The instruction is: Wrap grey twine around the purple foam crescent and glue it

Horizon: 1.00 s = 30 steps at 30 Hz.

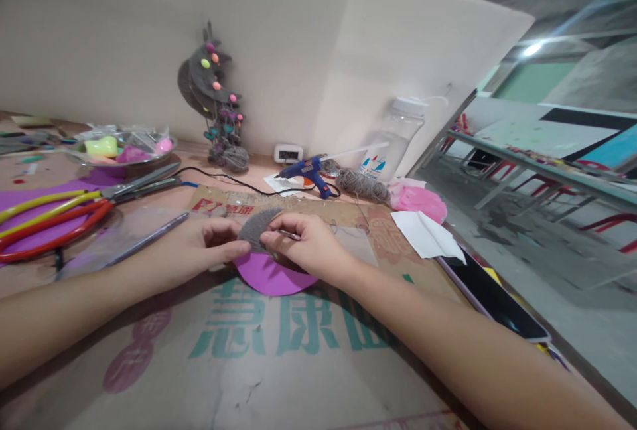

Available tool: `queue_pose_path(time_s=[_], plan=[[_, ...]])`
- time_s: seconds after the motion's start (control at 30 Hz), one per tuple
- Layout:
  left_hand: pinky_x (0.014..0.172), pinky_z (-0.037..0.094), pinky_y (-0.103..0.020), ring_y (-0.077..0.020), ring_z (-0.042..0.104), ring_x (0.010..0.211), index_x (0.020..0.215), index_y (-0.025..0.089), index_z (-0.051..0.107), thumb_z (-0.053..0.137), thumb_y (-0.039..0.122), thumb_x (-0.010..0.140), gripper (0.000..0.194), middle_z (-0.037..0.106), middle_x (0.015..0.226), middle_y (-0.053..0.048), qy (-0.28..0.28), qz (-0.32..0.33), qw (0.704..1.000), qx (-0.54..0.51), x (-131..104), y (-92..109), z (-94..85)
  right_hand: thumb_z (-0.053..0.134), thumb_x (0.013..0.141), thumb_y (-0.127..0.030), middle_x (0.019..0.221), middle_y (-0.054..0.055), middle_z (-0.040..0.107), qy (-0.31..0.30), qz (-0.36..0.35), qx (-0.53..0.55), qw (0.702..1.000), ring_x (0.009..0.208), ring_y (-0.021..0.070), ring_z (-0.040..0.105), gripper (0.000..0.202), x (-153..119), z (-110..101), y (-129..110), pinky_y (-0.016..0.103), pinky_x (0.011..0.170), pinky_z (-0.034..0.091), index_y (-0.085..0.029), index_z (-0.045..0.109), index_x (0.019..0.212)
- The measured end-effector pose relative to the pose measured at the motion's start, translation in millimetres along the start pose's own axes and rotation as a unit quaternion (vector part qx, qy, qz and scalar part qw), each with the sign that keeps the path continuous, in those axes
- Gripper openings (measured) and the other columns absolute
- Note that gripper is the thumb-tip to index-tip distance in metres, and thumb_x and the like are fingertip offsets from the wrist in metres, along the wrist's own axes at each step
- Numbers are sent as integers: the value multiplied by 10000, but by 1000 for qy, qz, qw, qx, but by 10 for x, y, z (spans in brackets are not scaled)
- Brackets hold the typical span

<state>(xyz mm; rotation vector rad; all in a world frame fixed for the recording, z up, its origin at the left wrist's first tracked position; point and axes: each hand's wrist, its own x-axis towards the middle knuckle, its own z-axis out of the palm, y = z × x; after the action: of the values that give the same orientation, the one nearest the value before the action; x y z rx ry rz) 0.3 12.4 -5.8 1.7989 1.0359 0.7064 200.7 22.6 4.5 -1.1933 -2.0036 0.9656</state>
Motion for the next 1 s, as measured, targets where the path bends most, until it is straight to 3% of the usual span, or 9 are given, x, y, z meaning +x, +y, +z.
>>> queue_pose_path(time_s=[0.17,0.33,0.6,0.67,0.77,0.87,1.0], plan=[[559,351,-220,-126,493,633,763,190,599,560,399,765,213,552,688,30,-13,-3,1000,-5,-13,-5,6,597,770,-382,572,-43,497,-48,51,128,989,507,80,451,246,4,2,32,218,504,362,-163,514,694],[565,355,-222,-122,492,626,735,189,602,559,397,772,215,553,679,35,-19,2,1000,-12,-23,-7,-1,646,722,-360,545,-59,462,-58,79,200,975,488,71,418,255,-14,8,-17,215,483,327,-165,485,693],[531,344,-211,-114,493,602,736,189,592,589,436,755,248,563,666,33,-5,-16,1000,-23,-6,-55,6,628,746,-444,547,-68,408,-73,44,177,981,476,68,379,316,19,-1,41,212,473,320,-170,470,720],[506,329,-200,-99,470,559,704,184,563,596,439,752,261,547,625,42,11,-28,999,-44,1,-59,7,553,802,-476,604,-46,452,-47,-15,132,990,513,85,416,309,28,-52,37,223,498,352,-175,486,802],[510,332,-192,-87,463,545,690,177,540,587,421,768,261,534,605,46,42,-32,996,-78,11,-49,7,388,907,-431,836,33,560,58,-132,-48,988,716,139,525,291,3,-158,-27,273,641,418,-178,503,993],[552,363,-198,-88,482,573,713,170,560,573,392,788,235,541,622,40,55,-20,993,-104,18,-45,5,358,933,-336,978,74,592,120,-224,-261,931,885,183,551,265,-58,-205,-96,318,769,421,-183,497,1098],[561,371,-202,-92,494,583,716,163,589,562,383,799,236,565,631,29,58,-18,993,-100,25,-59,-8,405,919,-299,976,100,628,96,-266,-392,875,903,213,576,249,-107,-137,-88,336,771,446,-151,538,1068]])
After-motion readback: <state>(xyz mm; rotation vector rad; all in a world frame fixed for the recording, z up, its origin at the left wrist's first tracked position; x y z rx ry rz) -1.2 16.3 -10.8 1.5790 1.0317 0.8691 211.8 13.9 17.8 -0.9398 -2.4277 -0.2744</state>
